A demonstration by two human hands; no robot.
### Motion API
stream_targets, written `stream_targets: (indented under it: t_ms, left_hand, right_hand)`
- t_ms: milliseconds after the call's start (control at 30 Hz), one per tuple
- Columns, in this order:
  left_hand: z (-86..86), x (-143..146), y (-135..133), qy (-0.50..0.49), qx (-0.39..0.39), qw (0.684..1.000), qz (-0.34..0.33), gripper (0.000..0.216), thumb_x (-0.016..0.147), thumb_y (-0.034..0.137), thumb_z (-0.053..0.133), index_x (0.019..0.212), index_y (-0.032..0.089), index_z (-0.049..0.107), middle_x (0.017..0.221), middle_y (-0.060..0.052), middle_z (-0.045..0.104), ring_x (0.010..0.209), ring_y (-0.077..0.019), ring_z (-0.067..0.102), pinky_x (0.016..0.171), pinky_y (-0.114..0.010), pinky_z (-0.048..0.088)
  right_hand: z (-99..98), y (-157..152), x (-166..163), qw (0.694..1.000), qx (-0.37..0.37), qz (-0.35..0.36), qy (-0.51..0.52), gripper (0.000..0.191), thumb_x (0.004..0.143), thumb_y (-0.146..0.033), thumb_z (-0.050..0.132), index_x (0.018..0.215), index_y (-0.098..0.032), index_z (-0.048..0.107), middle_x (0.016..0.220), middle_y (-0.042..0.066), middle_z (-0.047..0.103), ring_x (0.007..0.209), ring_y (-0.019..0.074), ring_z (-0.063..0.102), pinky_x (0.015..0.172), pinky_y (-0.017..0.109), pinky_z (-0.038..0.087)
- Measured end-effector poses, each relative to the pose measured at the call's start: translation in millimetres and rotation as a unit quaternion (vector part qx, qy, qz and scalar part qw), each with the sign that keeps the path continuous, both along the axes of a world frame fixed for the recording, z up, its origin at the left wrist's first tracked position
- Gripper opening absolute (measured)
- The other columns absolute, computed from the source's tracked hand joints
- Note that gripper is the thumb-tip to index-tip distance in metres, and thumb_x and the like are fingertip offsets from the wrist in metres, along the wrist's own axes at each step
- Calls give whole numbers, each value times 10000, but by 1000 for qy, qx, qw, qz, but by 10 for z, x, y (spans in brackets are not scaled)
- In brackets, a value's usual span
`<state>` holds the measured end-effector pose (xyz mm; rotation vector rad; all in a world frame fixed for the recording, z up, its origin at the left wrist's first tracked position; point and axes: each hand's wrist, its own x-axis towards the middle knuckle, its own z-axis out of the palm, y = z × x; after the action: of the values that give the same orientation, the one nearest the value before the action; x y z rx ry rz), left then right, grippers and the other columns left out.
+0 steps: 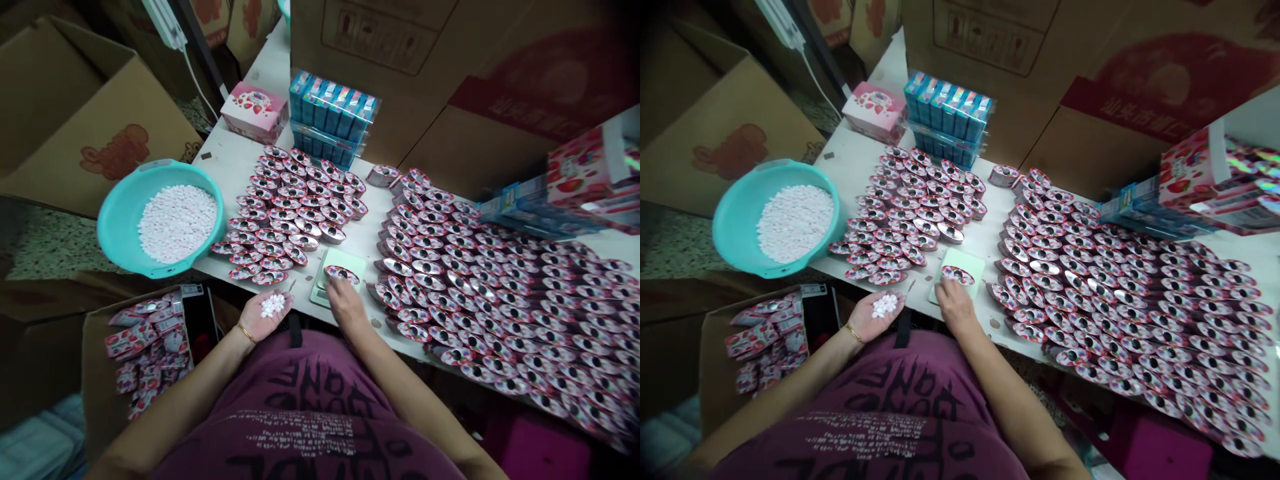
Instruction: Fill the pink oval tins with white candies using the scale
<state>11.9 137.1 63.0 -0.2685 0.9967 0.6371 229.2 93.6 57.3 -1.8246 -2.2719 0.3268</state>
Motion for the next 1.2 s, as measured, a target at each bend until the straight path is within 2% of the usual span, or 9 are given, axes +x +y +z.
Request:
stream_targets:
  t_ms: [167, 267, 367, 467, 600, 900, 1033, 1133, 1200]
  left_hand:
    - [41, 166, 32, -57, 28, 997, -49, 186, 743, 121, 435, 823, 73, 596, 820, -138, 652, 848, -220, 607, 773, -342, 479]
    - [60, 272, -30, -89, 24, 992, -90, 200, 747, 110, 426, 843, 52, 591, 811, -139, 649, 795, -204, 615, 731, -323, 484]
    - [34, 314, -139, -86, -18, 991, -97, 165, 748, 83, 419, 730, 63, 582, 635, -78, 626, 601, -128, 603, 615, -232, 484]
    - [-12, 282, -233, -49, -59, 991, -109, 181, 750, 83, 414, 632, 85, 552, 537, -51, 587, 514, -111, 576, 551, -211, 472]
    - [-38, 223, -282, -17, -64, 991, -116, 193, 751, 87, 406, 621, 80, 549, 530, -64, 587, 517, -124, 581, 565, -230, 478]
    - [-5, 266, -275, -57, -45, 989, -128, 153, 753, 83, 422, 705, 76, 567, 608, -63, 610, 576, -127, 597, 609, -244, 489]
    - [33, 319, -240, -86, -38, 987, -128, 158, 755, 67, 417, 732, 70, 573, 627, -62, 613, 579, -117, 597, 606, -231, 493]
    - [47, 332, -207, -83, -25, 988, -127, 165, 759, 77, 421, 759, 61, 586, 688, -92, 637, 656, -142, 617, 663, -251, 500]
    - [46, 322, -186, -66, -26, 988, -140, 172, 760, 95, 429, 771, 53, 596, 732, -126, 649, 721, -178, 626, 670, -264, 503]
  right_hand:
    - [194, -139, 227, 991, 62, -89, 84, 267, 857, -168, 347, 1052, -176, 529, 984, 86, 562, 904, 173, 484, 795, 317, 404]
    - [330, -203, -52, 993, 31, 3, 117, 262, 850, -199, 375, 1075, -169, 505, 1015, 95, 539, 919, 174, 473, 791, 316, 405]
    - [428, -177, -415, 989, -45, 121, 71, 201, 821, -177, 425, 994, -146, 522, 933, 88, 541, 843, 182, 470, 713, 309, 415]
    - [434, -114, -590, 980, -98, 168, 28, 115, 796, -129, 441, 875, -143, 524, 829, 63, 522, 776, 182, 458, 638, 297, 409]
    - [393, -102, -572, 972, -116, 200, 34, 96, 813, -142, 424, 857, -155, 509, 848, 49, 504, 788, 168, 444, 628, 271, 400]
    - [383, -160, -480, 972, -132, 181, 72, 127, 817, -144, 434, 889, -150, 537, 886, 52, 521, 797, 148, 457, 657, 243, 402]
    - [450, -212, -413, 974, -104, 157, 126, 172, 823, -156, 430, 954, -154, 541, 884, 52, 547, 835, 147, 472, 706, 239, 410]
    - [430, -183, -221, 975, -56, 102, 187, 196, 827, -161, 416, 967, -163, 552, 921, 63, 560, 868, 145, 483, 738, 238, 416]
    - [379, -103, -29, 976, -10, 18, 218, 204, 818, -141, 407, 938, -155, 571, 931, 79, 567, 887, 149, 493, 765, 252, 417]
